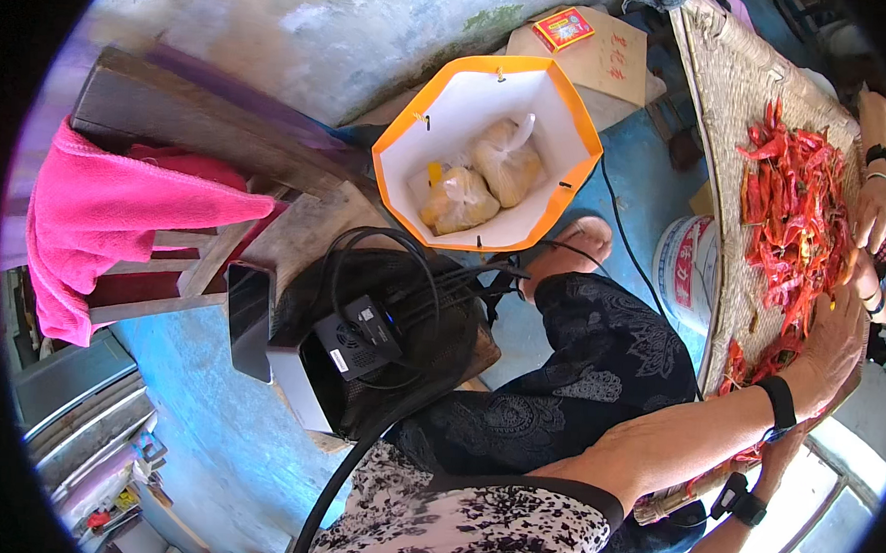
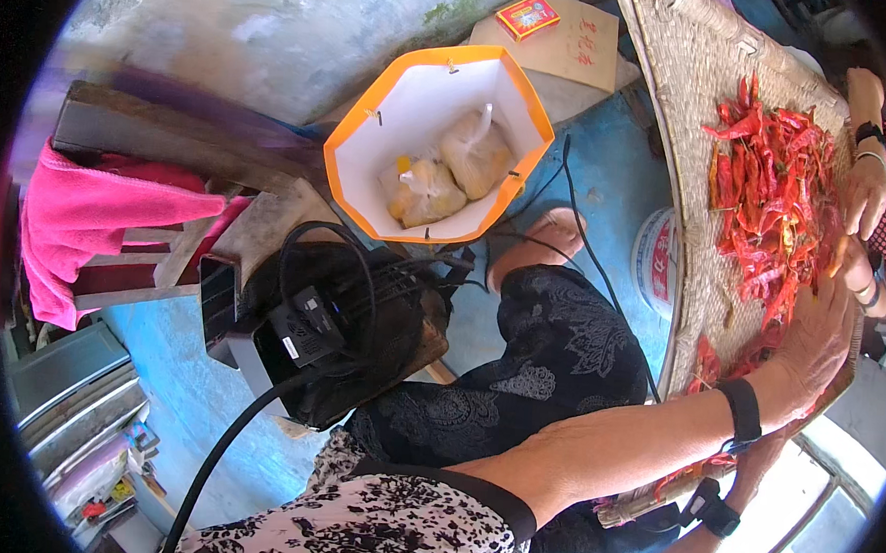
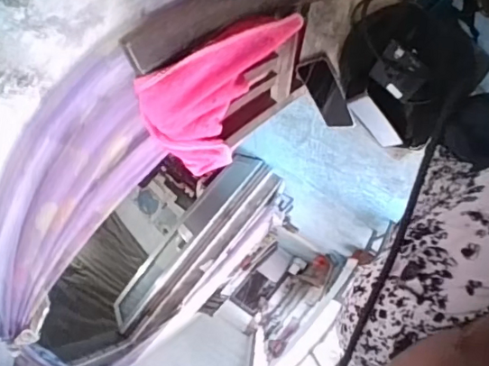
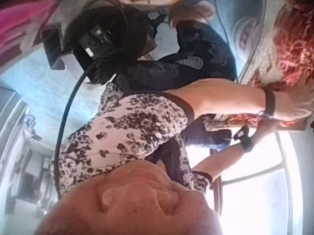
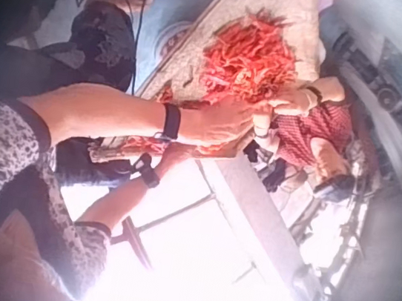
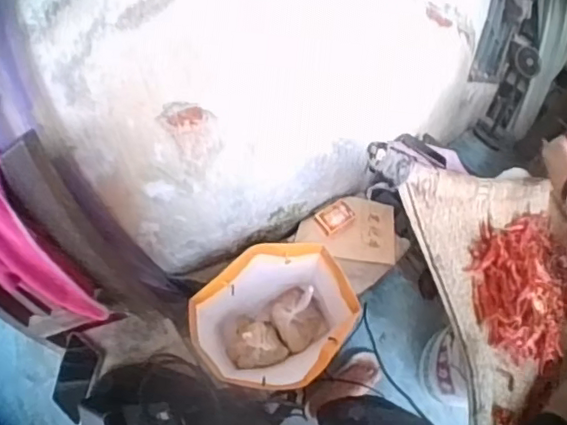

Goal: Sort dried red peppers and fresh green/red peppers on a large woven tray.

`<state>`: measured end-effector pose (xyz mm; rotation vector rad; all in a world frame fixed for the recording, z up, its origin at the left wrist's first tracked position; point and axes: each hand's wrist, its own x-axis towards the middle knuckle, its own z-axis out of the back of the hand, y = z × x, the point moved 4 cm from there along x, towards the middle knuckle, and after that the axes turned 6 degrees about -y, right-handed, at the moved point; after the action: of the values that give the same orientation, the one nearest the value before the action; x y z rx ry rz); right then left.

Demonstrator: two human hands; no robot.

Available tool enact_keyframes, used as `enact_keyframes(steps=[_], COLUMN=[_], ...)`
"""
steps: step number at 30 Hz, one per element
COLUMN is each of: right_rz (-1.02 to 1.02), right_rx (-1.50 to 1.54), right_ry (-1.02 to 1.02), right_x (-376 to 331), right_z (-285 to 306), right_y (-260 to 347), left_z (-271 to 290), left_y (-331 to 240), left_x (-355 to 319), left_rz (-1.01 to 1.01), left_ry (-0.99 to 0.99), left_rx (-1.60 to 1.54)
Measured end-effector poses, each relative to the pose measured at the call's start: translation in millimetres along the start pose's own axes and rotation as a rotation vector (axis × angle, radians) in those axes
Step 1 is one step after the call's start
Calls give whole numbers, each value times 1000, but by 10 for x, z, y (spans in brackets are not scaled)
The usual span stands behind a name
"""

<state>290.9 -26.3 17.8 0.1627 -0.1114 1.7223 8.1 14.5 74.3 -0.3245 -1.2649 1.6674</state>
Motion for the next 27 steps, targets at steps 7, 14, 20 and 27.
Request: enact_keyframes(steps=[7, 14, 20, 27], right_rz=[-154, -46, -157, -95], right_rx=[465, 629, 850, 944], right_ry=[-101, -156, -137, -294], right_x=[42, -8, 22, 280], right_z=[-6, 528, 618, 836], right_y=[-26, 887, 1106, 1559], left_z=[-194, -337, -288, -145], left_y=[-115, -179, -165, 102], left_x=[-501, -869, -752, -229], left_rz=[-328, -467, -328, -88], left_ry=[632, 447, 412, 150], left_rx=[54, -144, -134, -62])
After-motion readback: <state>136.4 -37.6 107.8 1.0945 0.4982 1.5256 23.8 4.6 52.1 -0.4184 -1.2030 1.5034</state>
